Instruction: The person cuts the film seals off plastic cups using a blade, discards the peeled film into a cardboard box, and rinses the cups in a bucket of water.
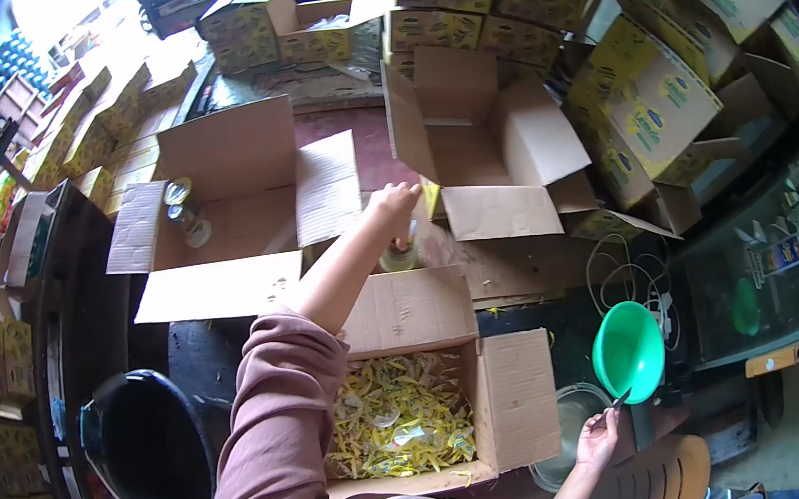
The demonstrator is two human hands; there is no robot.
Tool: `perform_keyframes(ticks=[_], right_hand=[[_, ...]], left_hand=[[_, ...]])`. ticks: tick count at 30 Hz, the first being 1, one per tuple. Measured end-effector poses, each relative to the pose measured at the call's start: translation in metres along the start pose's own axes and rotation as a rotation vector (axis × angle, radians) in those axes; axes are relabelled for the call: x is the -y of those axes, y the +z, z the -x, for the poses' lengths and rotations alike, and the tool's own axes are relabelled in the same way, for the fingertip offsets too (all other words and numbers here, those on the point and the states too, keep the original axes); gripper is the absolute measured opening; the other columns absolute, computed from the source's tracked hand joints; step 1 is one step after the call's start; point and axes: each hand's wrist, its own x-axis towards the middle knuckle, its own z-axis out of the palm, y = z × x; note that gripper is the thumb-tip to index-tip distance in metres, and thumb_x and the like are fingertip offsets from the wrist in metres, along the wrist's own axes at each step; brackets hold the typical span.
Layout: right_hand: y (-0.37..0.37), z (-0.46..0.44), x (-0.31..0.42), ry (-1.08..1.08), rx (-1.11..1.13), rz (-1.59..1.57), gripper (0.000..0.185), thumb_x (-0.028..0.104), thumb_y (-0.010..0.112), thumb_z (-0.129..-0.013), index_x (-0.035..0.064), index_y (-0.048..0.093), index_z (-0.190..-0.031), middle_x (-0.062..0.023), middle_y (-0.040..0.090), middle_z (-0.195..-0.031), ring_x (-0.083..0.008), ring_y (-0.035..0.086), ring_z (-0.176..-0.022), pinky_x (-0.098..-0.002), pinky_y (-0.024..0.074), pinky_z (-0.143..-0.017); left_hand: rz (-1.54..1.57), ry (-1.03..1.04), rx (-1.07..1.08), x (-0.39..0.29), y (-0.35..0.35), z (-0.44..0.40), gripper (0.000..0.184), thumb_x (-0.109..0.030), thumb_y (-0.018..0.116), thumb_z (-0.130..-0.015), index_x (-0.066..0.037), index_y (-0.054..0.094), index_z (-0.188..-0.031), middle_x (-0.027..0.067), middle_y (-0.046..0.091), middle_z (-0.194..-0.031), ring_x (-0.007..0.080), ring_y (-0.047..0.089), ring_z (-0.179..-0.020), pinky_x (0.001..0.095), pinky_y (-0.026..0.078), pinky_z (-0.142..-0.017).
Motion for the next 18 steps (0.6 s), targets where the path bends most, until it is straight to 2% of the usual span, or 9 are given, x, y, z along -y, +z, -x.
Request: perform_keyframes(ticks=[3, 7, 8, 9, 11, 13, 15, 16, 18], right_hand=[[0.007, -0.002, -0.005, -0.007, 0.018, 0.032, 0.011, 0.008, 0.056, -0.083, 0.0100, 0.055, -0.094, -0.0011, 0.062, -0.081, -0.0088, 0.058, -0.063, -0.0208, 0.0448, -0.050], [0.017, -0.011, -0.008, -0.016, 0.042, 0.053, 0.014, 0.007, 0.056, -0.083, 0.0092, 0.053, -0.096, -0.0014, 0.063, -0.082, -0.0089, 0.059, -0.063, -0.0202, 0.0450, -0.052], [0.026, -0.009, -0.009, -0.025, 0.029, 0.068, 0.016, 0.007, 0.056, -0.083, 0.0091, 0.053, -0.098, -0.0017, 0.062, -0.082, -0.0090, 0.058, -0.063, -0.0202, 0.0446, -0.052], [0.039, -0.003, -0.010, -0.051, 0.058, 0.128, 0.019, 0.005, 0.055, -0.083, 0.0085, 0.051, -0.101, -0.0017, 0.060, -0.083, -0.0079, 0.056, -0.065, -0.0193, 0.0444, -0.055], [0.060, 0.005, -0.013, -0.110, 0.350, 0.303, 0.026, 0.004, 0.055, -0.083, 0.0067, 0.048, -0.107, -0.0019, 0.056, -0.082, -0.0070, 0.052, -0.068, -0.0186, 0.0430, -0.059], [0.107, 0.028, -0.027, -0.114, 0.427, 0.548, 0.040, -0.003, 0.058, -0.075, 0.0027, 0.046, -0.113, 0.0010, 0.050, -0.077, -0.0051, 0.046, -0.068, -0.0187, 0.0401, -0.061], [0.136, 0.040, -0.047, -0.211, 0.679, 0.917, 0.043, -0.005, 0.062, -0.069, 0.0019, 0.049, -0.110, 0.0017, 0.050, -0.077, -0.0054, 0.046, -0.068, -0.0188, 0.0405, -0.063], [0.156, 0.054, -0.060, -0.133, 0.676, 0.985, 0.043, -0.004, 0.065, -0.064, 0.0017, 0.053, -0.105, 0.0007, 0.050, -0.076, -0.0067, 0.047, -0.069, -0.0197, 0.0413, -0.065], [0.178, 0.073, -0.084, -0.136, 0.725, 1.098, 0.039, -0.004, 0.067, -0.063, 0.0020, 0.056, -0.100, -0.0005, 0.054, -0.071, -0.0078, 0.051, -0.066, -0.0217, 0.0433, -0.064]], left_hand=[[0.118, 0.128, -0.073, 0.014, -0.016, 0.026, 0.100, -0.032, 0.083, -0.038, -0.006, 0.038, -0.123, 0.0153, 0.049, -0.112, 0.0309, 0.047, -0.107, 0.0382, 0.041, -0.089], [0.337, 0.165, -0.403, 0.059, -0.053, 0.093, 0.067, -0.036, 0.073, -0.062, -0.007, 0.044, -0.115, 0.0149, 0.051, -0.108, 0.0316, 0.048, -0.103, 0.0392, 0.041, -0.087], [0.307, 0.072, -0.490, 0.075, -0.060, 0.111, 0.055, -0.034, 0.069, -0.067, -0.006, 0.047, -0.109, 0.0145, 0.051, -0.107, 0.0317, 0.049, -0.101, 0.0392, 0.041, -0.085], [0.265, 0.034, -0.678, 0.099, -0.054, 0.123, 0.054, -0.035, 0.069, -0.067, -0.006, 0.049, -0.107, 0.0141, 0.051, -0.105, 0.0310, 0.050, -0.099, 0.0394, 0.042, -0.084], [0.364, -0.161, -0.842, 0.146, -0.046, 0.153, 0.053, -0.033, 0.068, -0.069, -0.004, 0.048, -0.110, 0.0149, 0.049, -0.108, 0.0297, 0.049, -0.101, 0.0382, 0.042, -0.085], [0.428, -0.483, -0.984, 0.210, -0.006, 0.164, 0.054, -0.033, 0.067, -0.071, -0.001, 0.047, -0.110, 0.0157, 0.049, -0.110, 0.0282, 0.048, -0.104, 0.0371, 0.041, -0.086], [0.301, -0.829, -0.867, 0.272, 0.039, 0.172, 0.069, -0.039, 0.061, -0.075, 0.006, 0.034, -0.121, 0.0221, 0.043, -0.115, 0.0325, 0.042, -0.111, 0.0390, 0.036, -0.093], [0.227, -0.962, -0.864, 0.305, 0.065, 0.170, 0.074, -0.041, 0.059, -0.076, 0.007, 0.029, -0.124, 0.0253, 0.040, -0.117, 0.0363, 0.039, -0.113, 0.0405, 0.034, -0.095], [0.507, -1.139, -0.809, 0.325, 0.069, 0.181, 0.081, -0.041, 0.063, -0.073, 0.007, 0.024, -0.126, 0.0254, 0.036, -0.121, 0.0375, 0.039, -0.113, 0.0420, 0.036, -0.094]])
